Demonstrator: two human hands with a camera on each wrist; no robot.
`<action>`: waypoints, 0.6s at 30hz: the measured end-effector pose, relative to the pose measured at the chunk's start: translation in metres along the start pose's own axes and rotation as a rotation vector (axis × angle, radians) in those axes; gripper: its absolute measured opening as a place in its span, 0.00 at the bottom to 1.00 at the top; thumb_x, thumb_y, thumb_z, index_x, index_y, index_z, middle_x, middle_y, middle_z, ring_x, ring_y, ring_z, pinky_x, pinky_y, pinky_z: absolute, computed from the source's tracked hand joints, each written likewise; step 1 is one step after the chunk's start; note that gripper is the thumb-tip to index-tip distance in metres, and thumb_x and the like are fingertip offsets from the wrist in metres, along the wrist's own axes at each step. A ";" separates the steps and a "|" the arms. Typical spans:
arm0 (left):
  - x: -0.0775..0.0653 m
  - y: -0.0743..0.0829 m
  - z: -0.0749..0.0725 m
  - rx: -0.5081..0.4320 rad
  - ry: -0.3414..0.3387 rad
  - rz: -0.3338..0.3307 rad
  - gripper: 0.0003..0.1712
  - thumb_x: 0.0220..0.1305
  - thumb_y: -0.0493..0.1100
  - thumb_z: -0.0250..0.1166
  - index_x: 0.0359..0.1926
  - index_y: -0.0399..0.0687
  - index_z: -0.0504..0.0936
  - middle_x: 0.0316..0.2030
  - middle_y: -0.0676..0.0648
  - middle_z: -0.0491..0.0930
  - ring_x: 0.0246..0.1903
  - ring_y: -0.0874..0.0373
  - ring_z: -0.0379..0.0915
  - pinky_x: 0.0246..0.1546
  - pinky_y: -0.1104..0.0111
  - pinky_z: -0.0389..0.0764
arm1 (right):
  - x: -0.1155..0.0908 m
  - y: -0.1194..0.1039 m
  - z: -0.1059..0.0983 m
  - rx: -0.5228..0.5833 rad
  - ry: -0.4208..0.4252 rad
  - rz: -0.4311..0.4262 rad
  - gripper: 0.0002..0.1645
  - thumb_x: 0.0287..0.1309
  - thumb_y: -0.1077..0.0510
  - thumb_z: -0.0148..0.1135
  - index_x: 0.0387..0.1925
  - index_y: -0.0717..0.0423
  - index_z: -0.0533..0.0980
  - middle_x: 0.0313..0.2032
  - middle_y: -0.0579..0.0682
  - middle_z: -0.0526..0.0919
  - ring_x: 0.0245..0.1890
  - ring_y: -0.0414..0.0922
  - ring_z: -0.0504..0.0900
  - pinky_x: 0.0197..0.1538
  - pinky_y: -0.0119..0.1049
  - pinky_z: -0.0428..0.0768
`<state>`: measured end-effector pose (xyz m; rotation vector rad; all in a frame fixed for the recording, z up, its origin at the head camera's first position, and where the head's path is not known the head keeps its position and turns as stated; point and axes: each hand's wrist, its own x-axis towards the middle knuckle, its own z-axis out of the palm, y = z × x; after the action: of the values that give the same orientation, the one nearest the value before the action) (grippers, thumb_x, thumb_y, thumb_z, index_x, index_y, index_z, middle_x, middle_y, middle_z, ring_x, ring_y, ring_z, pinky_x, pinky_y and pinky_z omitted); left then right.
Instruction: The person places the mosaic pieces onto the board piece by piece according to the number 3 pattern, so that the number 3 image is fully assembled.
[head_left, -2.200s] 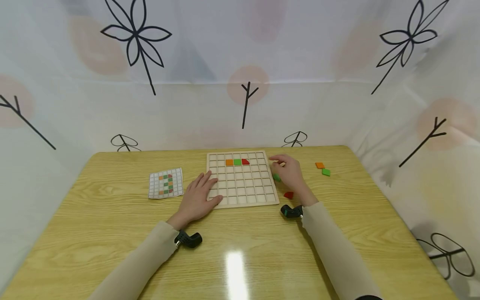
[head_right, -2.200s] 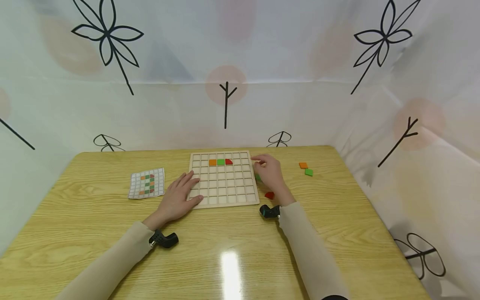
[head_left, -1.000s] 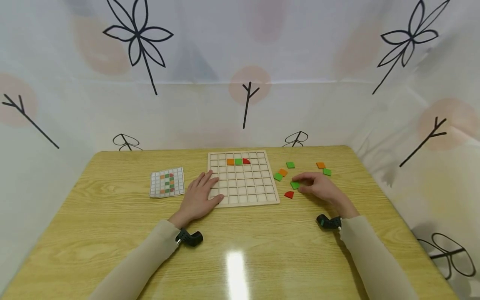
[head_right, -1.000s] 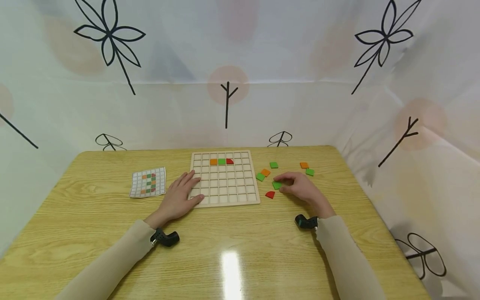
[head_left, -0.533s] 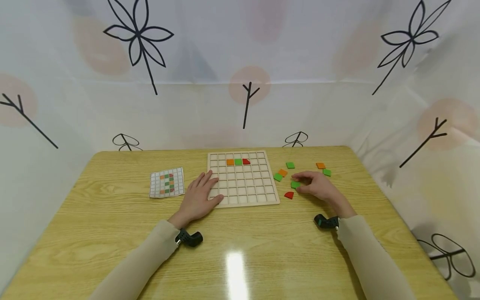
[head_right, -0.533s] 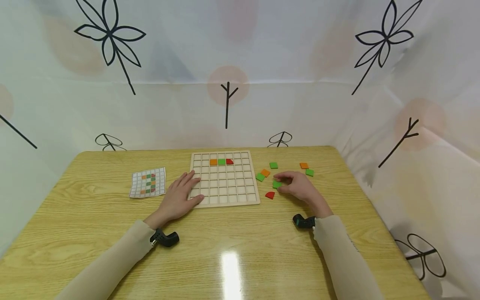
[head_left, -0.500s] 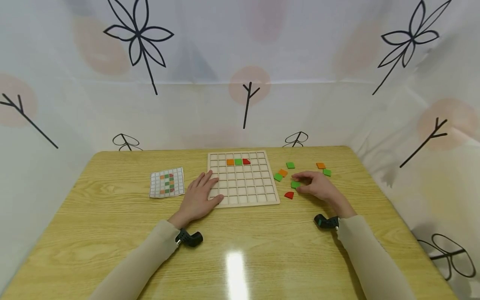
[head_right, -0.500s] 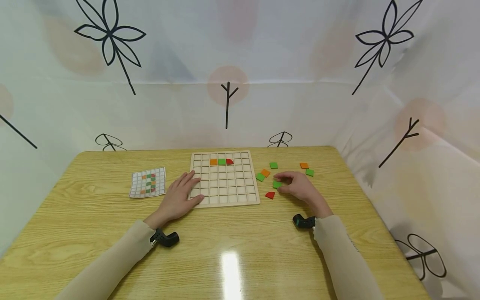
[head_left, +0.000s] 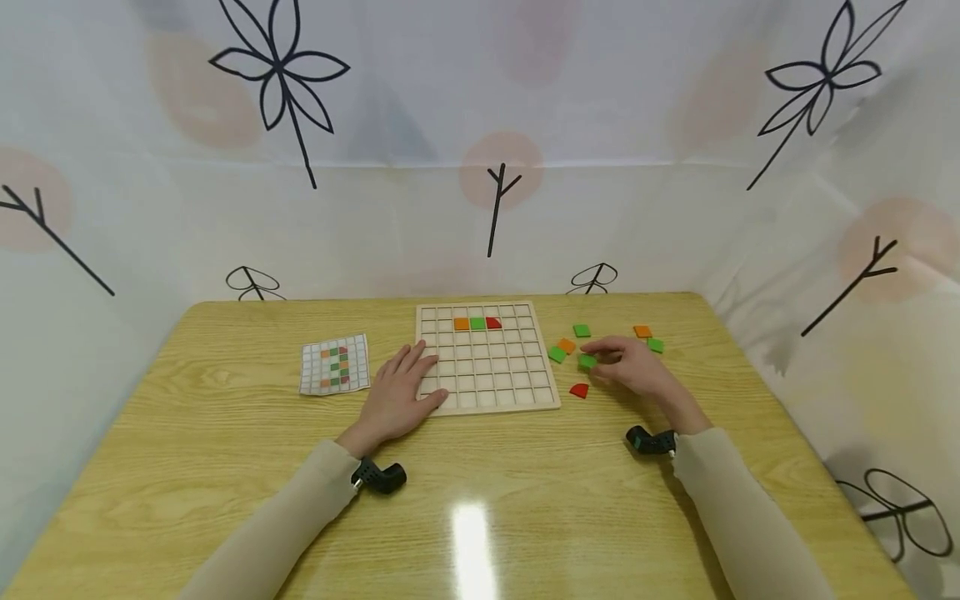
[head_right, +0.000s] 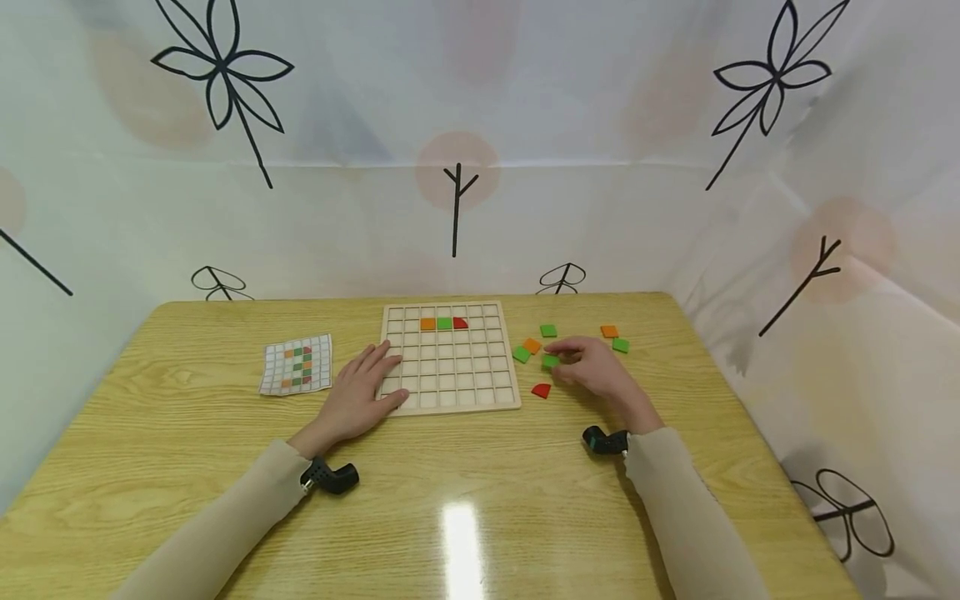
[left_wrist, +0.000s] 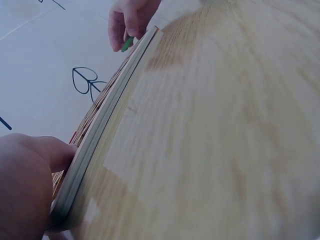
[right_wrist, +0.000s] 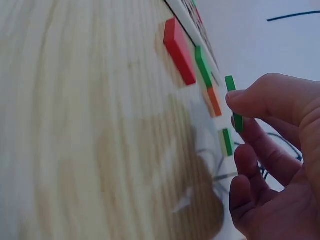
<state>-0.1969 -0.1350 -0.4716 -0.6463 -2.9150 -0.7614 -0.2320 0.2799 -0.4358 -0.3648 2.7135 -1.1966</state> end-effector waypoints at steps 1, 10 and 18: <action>0.000 0.000 0.000 0.000 0.001 0.003 0.37 0.71 0.62 0.56 0.73 0.49 0.67 0.77 0.44 0.51 0.75 0.43 0.43 0.70 0.43 0.49 | 0.001 -0.002 0.000 -0.003 0.001 -0.006 0.22 0.62 0.61 0.67 0.58 0.58 0.80 0.54 0.59 0.79 0.50 0.56 0.77 0.43 0.42 0.79; 0.000 0.002 -0.001 0.001 -0.006 0.002 0.37 0.70 0.62 0.57 0.73 0.48 0.67 0.77 0.43 0.51 0.75 0.42 0.42 0.70 0.43 0.50 | 0.014 -0.018 0.009 -0.005 0.026 -0.063 0.17 0.61 0.63 0.67 0.52 0.58 0.83 0.49 0.56 0.80 0.46 0.52 0.78 0.41 0.40 0.80; -0.001 0.003 -0.004 0.005 -0.011 -0.004 0.37 0.71 0.62 0.57 0.73 0.48 0.67 0.77 0.43 0.51 0.75 0.42 0.43 0.70 0.43 0.50 | 0.034 -0.031 0.027 0.005 -0.004 -0.118 0.15 0.61 0.65 0.66 0.50 0.59 0.84 0.47 0.55 0.81 0.41 0.50 0.76 0.40 0.40 0.79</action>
<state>-0.1948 -0.1350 -0.4673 -0.6462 -2.9280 -0.7539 -0.2532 0.2318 -0.4323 -0.5327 2.7187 -1.2305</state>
